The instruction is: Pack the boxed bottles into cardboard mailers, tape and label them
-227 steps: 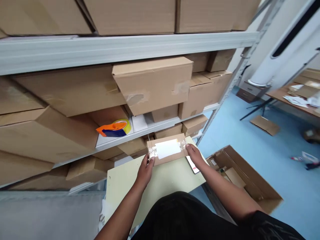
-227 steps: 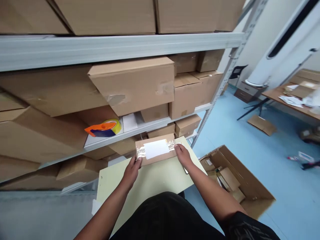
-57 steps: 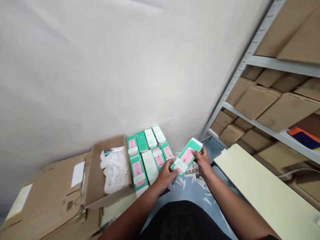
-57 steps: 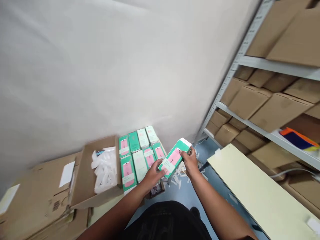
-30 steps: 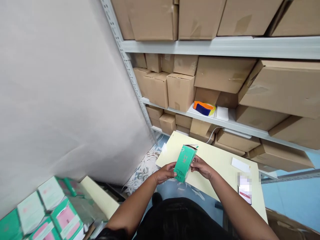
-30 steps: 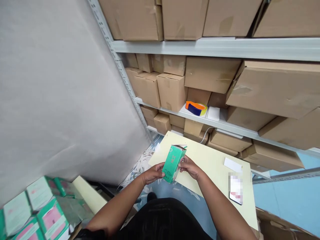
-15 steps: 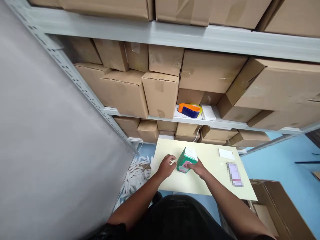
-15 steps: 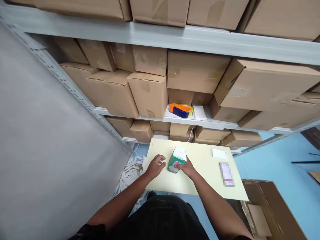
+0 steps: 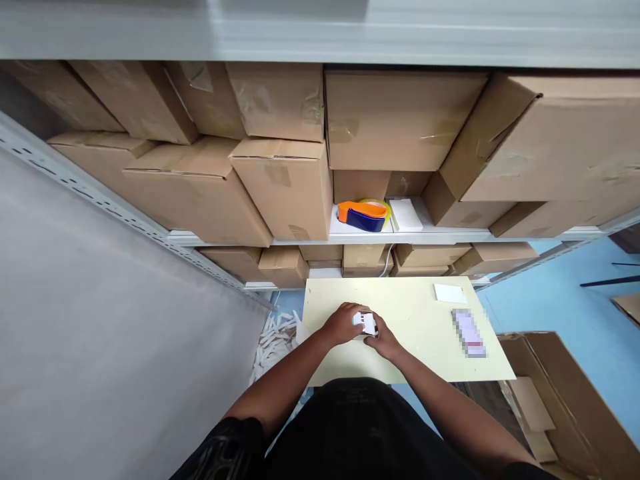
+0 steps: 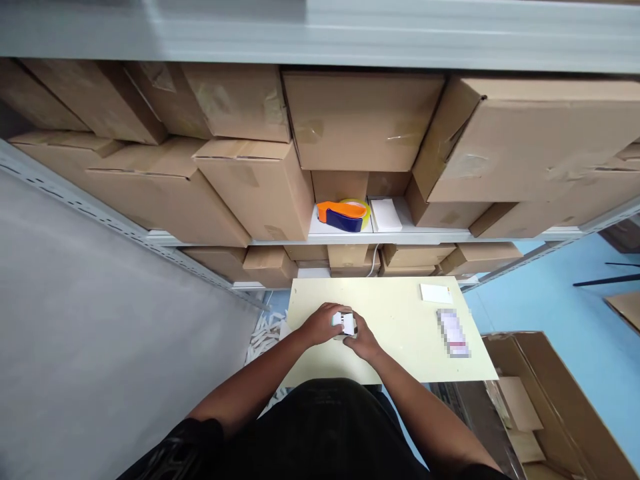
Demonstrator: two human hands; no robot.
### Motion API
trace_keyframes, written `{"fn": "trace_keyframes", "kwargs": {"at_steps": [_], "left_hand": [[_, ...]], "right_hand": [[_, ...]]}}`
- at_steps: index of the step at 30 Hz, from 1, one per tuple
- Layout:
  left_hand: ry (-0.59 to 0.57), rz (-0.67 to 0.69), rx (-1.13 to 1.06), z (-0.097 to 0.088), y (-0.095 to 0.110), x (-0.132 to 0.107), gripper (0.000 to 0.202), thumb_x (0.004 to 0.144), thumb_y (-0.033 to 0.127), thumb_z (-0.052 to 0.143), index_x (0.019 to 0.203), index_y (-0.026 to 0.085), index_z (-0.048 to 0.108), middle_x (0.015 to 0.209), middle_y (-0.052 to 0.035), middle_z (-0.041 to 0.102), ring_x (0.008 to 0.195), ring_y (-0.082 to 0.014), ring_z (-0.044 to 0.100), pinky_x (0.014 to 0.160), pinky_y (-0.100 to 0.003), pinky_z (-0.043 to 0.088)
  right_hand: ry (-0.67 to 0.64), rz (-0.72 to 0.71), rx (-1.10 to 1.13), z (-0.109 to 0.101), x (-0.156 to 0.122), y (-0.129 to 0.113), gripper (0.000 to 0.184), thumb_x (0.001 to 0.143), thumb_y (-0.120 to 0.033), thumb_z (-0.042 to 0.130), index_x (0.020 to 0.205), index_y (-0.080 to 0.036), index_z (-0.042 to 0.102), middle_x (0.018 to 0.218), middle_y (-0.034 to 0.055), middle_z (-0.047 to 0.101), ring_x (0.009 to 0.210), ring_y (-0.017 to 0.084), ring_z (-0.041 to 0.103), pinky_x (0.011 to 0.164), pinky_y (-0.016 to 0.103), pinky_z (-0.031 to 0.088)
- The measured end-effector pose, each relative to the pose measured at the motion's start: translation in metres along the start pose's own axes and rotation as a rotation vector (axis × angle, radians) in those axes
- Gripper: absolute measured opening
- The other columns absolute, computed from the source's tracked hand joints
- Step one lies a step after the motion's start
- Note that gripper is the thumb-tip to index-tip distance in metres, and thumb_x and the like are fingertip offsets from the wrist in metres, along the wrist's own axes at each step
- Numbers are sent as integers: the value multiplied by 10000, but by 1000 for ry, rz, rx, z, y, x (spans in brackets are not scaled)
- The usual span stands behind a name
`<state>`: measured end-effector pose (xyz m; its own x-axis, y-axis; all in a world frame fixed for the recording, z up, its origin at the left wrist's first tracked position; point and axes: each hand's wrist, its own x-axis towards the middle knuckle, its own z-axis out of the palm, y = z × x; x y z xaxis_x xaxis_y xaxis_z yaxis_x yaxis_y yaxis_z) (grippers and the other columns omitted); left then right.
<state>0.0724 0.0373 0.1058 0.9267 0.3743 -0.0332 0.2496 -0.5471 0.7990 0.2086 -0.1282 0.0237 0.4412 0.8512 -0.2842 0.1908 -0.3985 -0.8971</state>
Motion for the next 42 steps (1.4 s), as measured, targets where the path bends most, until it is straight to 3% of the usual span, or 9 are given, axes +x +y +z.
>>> {"fn": "trace_keyframes", "kwargs": {"at_steps": [5, 9, 14, 17, 20, 26, 31, 37, 42], "left_hand": [[123, -87, -82, 11, -2, -1, 644, 723, 110, 661, 1352, 239, 611, 1450, -96, 591, 1390, -297, 513, 1203, -502, 394], [293, -97, -132, 14, -4, -11, 616, 707, 58, 613, 1303, 201, 550, 1404, -123, 572, 1349, -266, 540, 1186, -487, 415], [387, -136, -171, 15, -6, -30, 467, 769, 19, 513, 1193, 208, 563, 1365, -104, 569, 1287, -233, 578, 1116, -453, 477], [359, -73, -53, 19, -3, -36, 421, 792, 20, 508, 1146, 219, 621, 1411, -99, 527, 1326, -244, 526, 1128, -451, 464], [324, -55, 121, 20, 4, -37, 401, 805, 49, 551, 1153, 217, 660, 1283, -109, 556, 1215, -268, 538, 1052, -461, 495], [212, -94, 396, 5, 26, -32, 240, 882, 239, 634, 1113, 213, 692, 1195, -122, 603, 1087, -315, 536, 973, -491, 455], [166, -186, 402, 6, 37, -28, 389, 801, 375, 758, 1145, 212, 680, 1242, -151, 622, 1160, -376, 538, 1026, -541, 388], [51, -321, 456, 10, 43, -7, 521, 624, 498, 889, 1030, 213, 729, 1379, -195, 587, 1208, -460, 527, 1010, -602, 385], [-13, -302, 464, 10, 45, 8, 480, 586, 412, 885, 986, 186, 747, 1350, -217, 602, 1253, -474, 517, 1021, -607, 401]], "right_hand": [[84, 76, -93, -7, 6, -33, 738, 831, -537, 670, 1460, -203, 478, 1414, 142, 551, 1019, 275, 665, 905, 439, 551], [105, 119, -271, -9, 21, -64, 691, 811, -484, 680, 1407, -177, 513, 1336, 150, 583, 1209, 311, 621, 977, 414, 513], [5, 181, -460, -12, 26, -88, 717, 824, -508, 663, 1438, -176, 500, 1321, 165, 591, 1176, 316, 652, 949, 385, 499], [-54, 222, -519, -11, 27, -95, 716, 819, -527, 671, 1416, -158, 531, 1300, 184, 609, 1167, 329, 660, 946, 390, 500], [-81, 192, -477, -13, 27, -91, 648, 826, -399, 655, 1419, -159, 548, 1316, 174, 642, 1196, 310, 651, 984, 377, 493], [-28, 129, -31, -29, 18, -55, 563, 814, -253, 572, 1377, -246, 572, 1211, 58, 723, 964, 224, 714, 854, 357, 571], [-29, 23, 35, -31, 8, -45, 585, 823, -256, 572, 1403, -278, 498, 1225, 38, 701, 810, 178, 690, 803, 352, 574], [-55, -17, -64, -30, 4, -51, 552, 847, -252, 564, 1393, -304, 499, 1185, 26, 720, 872, 199, 688, 828, 349, 540], [-164, -3, 18, -32, 3, -48, 608, 747, -239, 622, 1348, -254, 536, 1064, 13, 733, 889, 218, 672, 791, 333, 528]]}}
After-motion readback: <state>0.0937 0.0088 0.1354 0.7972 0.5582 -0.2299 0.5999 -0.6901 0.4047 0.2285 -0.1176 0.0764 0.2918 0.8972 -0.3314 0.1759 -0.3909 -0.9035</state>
